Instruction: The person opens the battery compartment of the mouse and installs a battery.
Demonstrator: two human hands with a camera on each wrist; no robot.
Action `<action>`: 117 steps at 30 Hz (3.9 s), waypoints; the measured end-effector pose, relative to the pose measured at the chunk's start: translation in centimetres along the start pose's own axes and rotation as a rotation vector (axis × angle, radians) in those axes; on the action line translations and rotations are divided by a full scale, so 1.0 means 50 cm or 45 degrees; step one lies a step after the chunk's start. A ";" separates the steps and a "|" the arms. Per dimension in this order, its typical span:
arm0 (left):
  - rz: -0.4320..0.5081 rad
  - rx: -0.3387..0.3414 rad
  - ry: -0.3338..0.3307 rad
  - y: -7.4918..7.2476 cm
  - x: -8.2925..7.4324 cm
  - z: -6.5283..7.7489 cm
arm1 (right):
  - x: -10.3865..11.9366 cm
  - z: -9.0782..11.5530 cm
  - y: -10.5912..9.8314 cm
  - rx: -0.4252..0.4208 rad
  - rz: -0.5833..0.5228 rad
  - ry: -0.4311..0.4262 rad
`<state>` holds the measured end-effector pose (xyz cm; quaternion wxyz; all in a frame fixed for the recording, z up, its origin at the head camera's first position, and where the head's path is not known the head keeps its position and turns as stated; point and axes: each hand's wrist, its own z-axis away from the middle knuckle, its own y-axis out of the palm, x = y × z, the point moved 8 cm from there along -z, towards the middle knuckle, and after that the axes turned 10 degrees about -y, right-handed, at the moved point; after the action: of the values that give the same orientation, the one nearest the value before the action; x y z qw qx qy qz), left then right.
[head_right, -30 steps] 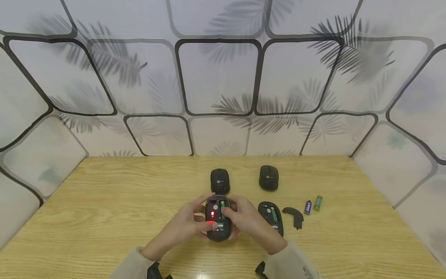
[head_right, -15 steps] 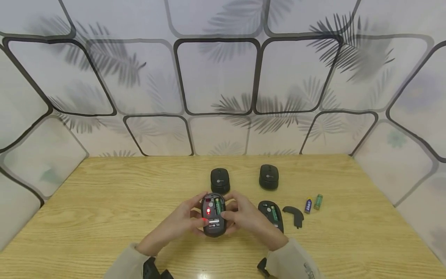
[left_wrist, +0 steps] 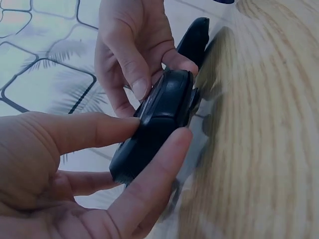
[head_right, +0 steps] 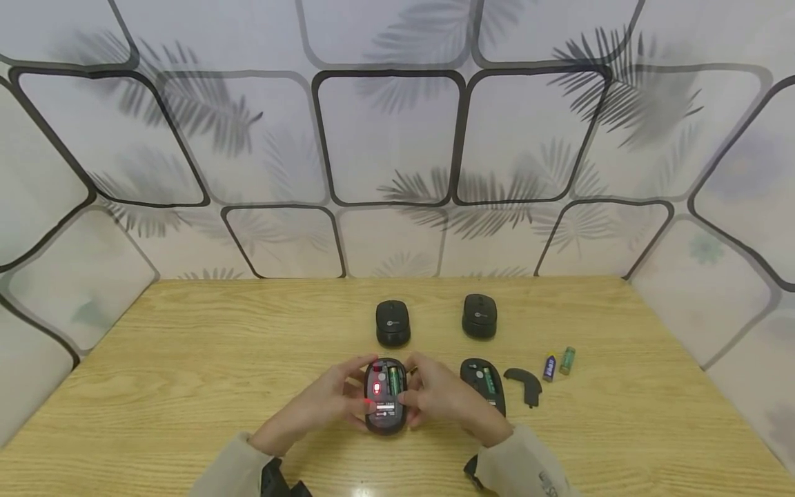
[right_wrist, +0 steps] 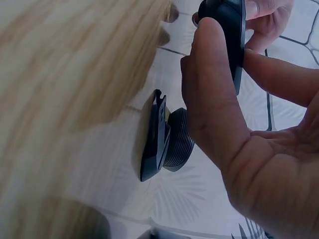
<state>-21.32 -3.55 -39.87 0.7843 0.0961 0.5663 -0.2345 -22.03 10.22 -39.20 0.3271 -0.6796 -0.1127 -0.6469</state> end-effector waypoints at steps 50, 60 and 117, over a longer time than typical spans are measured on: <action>-0.196 0.007 0.039 0.008 -0.147 -0.129 | 0.019 0.048 -0.302 -0.368 0.288 0.050; -0.003 -0.046 -0.027 0.043 -0.153 -0.197 | -0.037 0.055 -0.366 -0.421 0.154 0.192; 0.300 -0.145 -0.213 0.124 -0.155 -0.352 | -0.082 -0.007 -0.385 -0.505 -0.063 0.370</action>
<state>-35.10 11.20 -39.33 0.8550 0.0976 0.4961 -0.1155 -33.96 25.77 -37.36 0.1841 -0.6274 0.0482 -0.7551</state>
